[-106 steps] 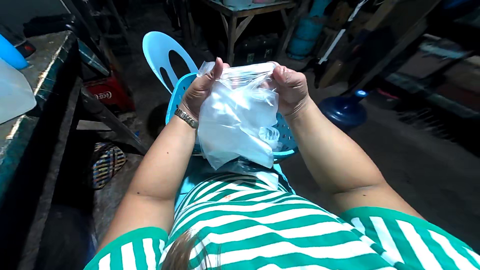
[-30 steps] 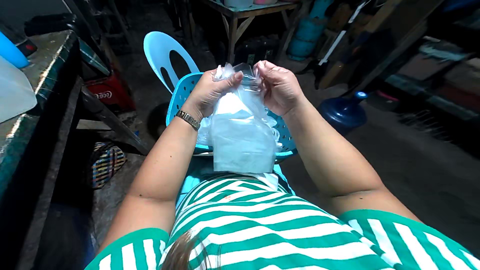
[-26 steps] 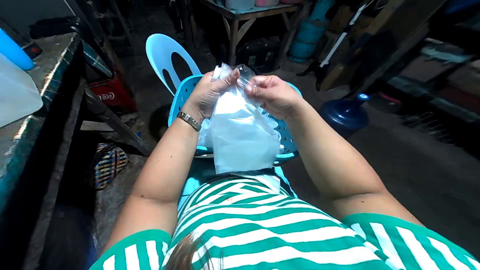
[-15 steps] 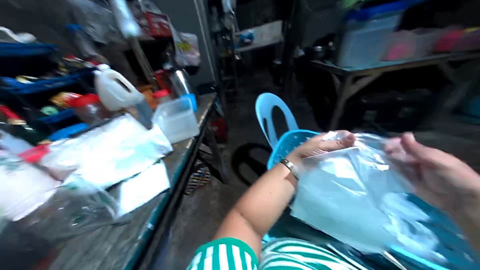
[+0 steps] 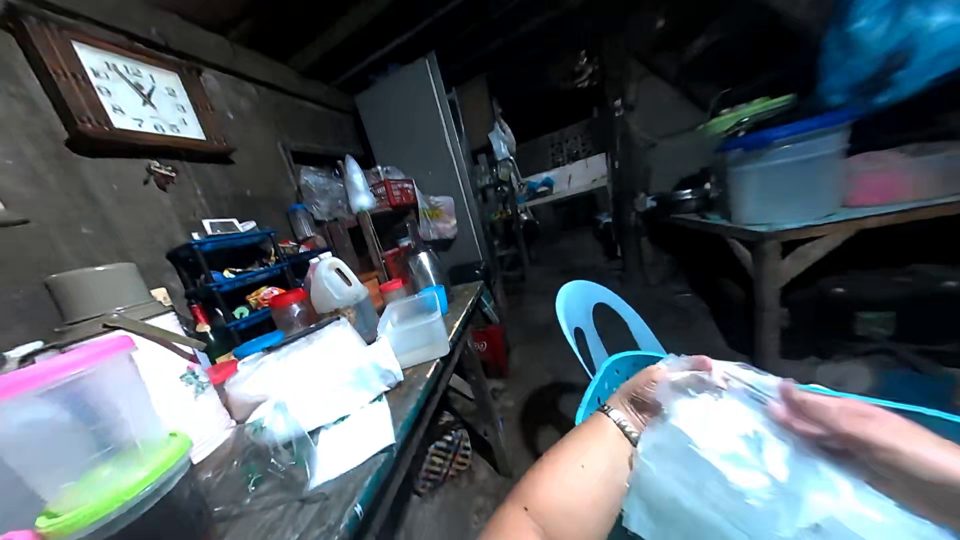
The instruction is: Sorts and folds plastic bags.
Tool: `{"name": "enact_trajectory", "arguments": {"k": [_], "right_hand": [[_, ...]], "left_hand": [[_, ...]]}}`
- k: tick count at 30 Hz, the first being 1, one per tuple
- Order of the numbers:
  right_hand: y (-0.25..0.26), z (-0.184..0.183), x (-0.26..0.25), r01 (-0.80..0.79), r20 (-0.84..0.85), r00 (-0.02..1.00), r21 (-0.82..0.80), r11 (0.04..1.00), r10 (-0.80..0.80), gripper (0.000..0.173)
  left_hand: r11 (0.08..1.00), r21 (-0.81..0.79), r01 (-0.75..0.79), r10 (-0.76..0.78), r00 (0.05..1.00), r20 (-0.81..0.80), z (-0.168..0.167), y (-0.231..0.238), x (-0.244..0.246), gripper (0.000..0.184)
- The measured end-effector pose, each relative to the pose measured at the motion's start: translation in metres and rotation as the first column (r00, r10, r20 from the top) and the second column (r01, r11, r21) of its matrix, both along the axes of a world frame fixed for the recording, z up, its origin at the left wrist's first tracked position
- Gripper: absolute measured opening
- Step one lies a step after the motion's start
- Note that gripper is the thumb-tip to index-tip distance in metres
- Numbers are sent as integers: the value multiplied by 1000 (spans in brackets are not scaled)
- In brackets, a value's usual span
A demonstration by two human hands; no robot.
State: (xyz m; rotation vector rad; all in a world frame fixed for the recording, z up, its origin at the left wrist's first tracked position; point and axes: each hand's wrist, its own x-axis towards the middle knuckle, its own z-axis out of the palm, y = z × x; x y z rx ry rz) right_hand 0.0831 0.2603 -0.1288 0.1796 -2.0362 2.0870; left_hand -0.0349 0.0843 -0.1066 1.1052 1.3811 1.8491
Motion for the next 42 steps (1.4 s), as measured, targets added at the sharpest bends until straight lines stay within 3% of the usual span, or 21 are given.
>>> {"name": "enact_trajectory", "arguments": {"k": [2, 4, 7, 9, 10, 12, 14, 17, 19, 20, 21, 24, 27, 29, 32, 35, 39, 41, 42], "right_hand": [[3, -5, -2, -138, 38, 990, 120, 983, 134, 15], [6, -9, -5, -229, -65, 971, -3, 973, 228, 5], [7, -8, -5, -287, -260, 944, -347, 893, 202, 21], [-2, 1, 0, -208, -205, 971, -467, 859, 123, 44], [-4, 2, 0, -169, -151, 982, -461, 871, 111, 46], [-5, -2, -3, -101, -33, 995, -325, 940, 95, 41], [-6, -3, 0, -55, 65, 996, -99, 994, 62, 38], [-7, 4, 9, -132, 130, 985, 128, 983, 116, 27], [-1, 5, 12, -276, 113, 958, 133, 952, 262, 19], [2, 5, 12, -339, 73, 940, 110, 934, 333, 20], [4, 6, 13, -384, 31, 923, 108, 917, 383, 22], [6, 7, 11, -423, -5, 903, 168, 890, 430, 14], [0, 12, 15, -272, -1, 961, 198, 942, 278, 7], [-5, 17, 19, 3, -52, 999, 196, 981, 7, 12], [-11, 20, 16, 402, -156, 913, 182, 897, -378, 14], [-7, 18, 15, 513, -314, 812, -21, 858, -493, 31], [-3, 20, 15, 599, -352, 703, -175, 781, -618, 3], [-1, 20, 18, 665, -269, 716, -17, 747, -644, 8], [1, 20, 21, 671, -198, 741, 199, 714, -641, 16]], "left_hand": [[995, -31, -96, 96, 995, -10, 0, 0, 2, 33], [992, -42, -116, 111, 988, -111, 3, -6, 5, 36], [992, 58, 112, -111, 994, -24, -13, -6, -11, 31], [987, 20, 162, -161, 986, -48, -13, -11, -7, 11], [985, 23, 171, -170, 984, -57, -14, -12, -6, 5], [980, 86, 177, -167, 979, -114, -17, -10, -10, 7], [978, 147, 149, -129, 983, -134, -17, -7, -13, 24], [977, 150, 151, -144, 988, -59, -17, -6, -10, 36], [986, 125, 111, -101, 991, -85, -17, -15, -7, 21], [993, 79, 91, -81, 990, -115, -16, -20, -8, 47], [996, 22, 81, -76, 984, -160, -11, -21, -8, 60], [991, -132, 17, -48, 971, -236, -2, -12, -10, 52], [985, -94, -147, 125, 970, -207, 0, -7, -1, 43], [975, -16, -220, 211, 953, -219, -1, 2, -8, 27], [972, -14, -234, 225, 948, -225, 1, 1, -11, 13], [982, -12, -187, 182, 967, -179, 7, -4, -3, 12], [950, 143, -276, 303, 924, -232, 5, -6, -8, 21], [933, 189, -305, 340, 920, -194, 10, -9, -9, 20], [939, 197, -283, 314, 937, -151, 13, -11, -8, 19]]}}
